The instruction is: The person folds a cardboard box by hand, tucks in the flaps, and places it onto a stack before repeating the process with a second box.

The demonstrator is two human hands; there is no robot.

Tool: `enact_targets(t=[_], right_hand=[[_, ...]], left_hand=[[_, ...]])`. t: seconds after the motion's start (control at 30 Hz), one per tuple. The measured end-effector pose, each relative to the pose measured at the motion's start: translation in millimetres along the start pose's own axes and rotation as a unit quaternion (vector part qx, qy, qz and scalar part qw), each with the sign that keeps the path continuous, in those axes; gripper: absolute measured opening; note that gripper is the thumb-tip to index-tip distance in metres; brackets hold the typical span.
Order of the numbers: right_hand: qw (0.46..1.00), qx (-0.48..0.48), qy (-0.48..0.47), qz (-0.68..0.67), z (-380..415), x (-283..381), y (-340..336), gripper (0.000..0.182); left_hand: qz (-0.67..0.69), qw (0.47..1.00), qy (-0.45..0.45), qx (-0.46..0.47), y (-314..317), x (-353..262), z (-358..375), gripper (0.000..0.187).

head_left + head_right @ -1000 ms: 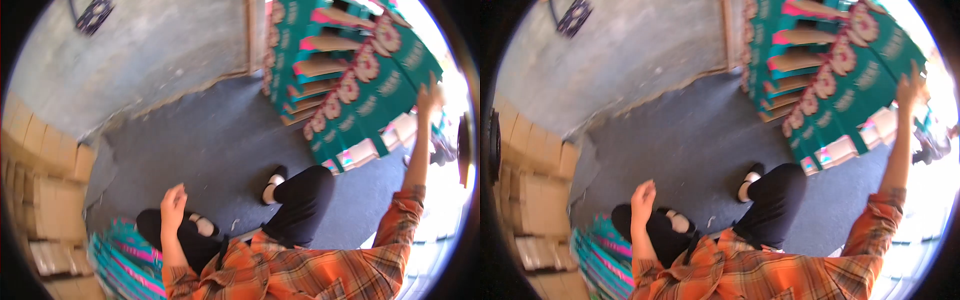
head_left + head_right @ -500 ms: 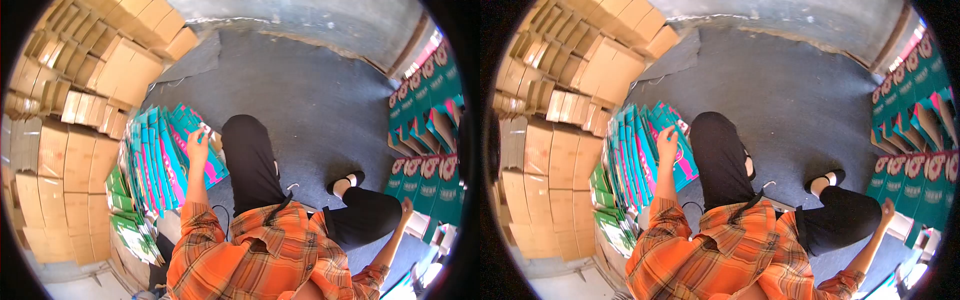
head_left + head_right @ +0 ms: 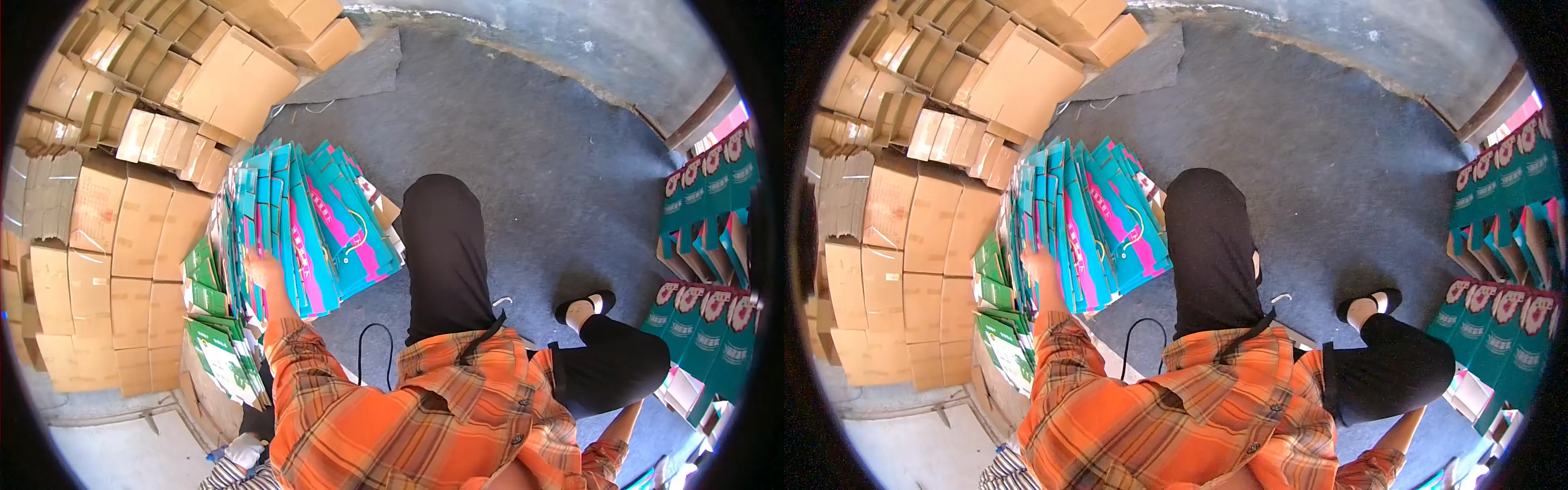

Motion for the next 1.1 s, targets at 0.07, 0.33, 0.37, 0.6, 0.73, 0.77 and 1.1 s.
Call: enact_targets(t=[0.07, 0.33, 0.37, 0.6, 0.73, 0.77, 1.1], right_hand=[[1.000, 0.001, 0.008, 0.002, 1, 1, 1, 0.027], [0.999, -0.015, 0.045, -0.008, 31, 6, 5, 0.027], [0.998, -0.022, 0.049, -0.009, 40, 9, 3, 0.027], [0.996, -0.049, 0.073, -0.034, 79, 17, 8, 0.027], [0.995, -0.048, 0.072, -0.055, 76, 19, 11, 0.027], [0.995, -0.045, 0.070, -0.059, 74, 16, 11, 0.027], [0.998, -0.027, 0.000, 0.051, 11, 23, -27, 0.026]], left_hand=[[-0.005, 0.999, -0.029, 0.021, 0, 9, -6, 0.052], [-0.246, 0.960, -0.069, 0.115, 17, 20, -59, 0.042], [-0.254, 0.963, -0.030, 0.086, 32, 32, -76, 0.041], [-0.160, 0.983, 0.053, 0.079, 34, 7, -73, 0.035], [-0.178, 0.979, 0.060, 0.079, 23, 11, -77, 0.029], [-0.158, 0.984, 0.052, 0.060, 15, 11, -67, 0.027], [-0.174, 0.970, 0.167, -0.034, -74, -53, 0, 0.019]])
Point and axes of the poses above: each hand's wrist, its own z-axis away from the middle knuckle, its own y-axis out of the palm, x = y × z, the point moved 7 cm from there along -z, towards the middle knuckle, and after that the axes turned 14 degrees about x, right-handed, at the moved point
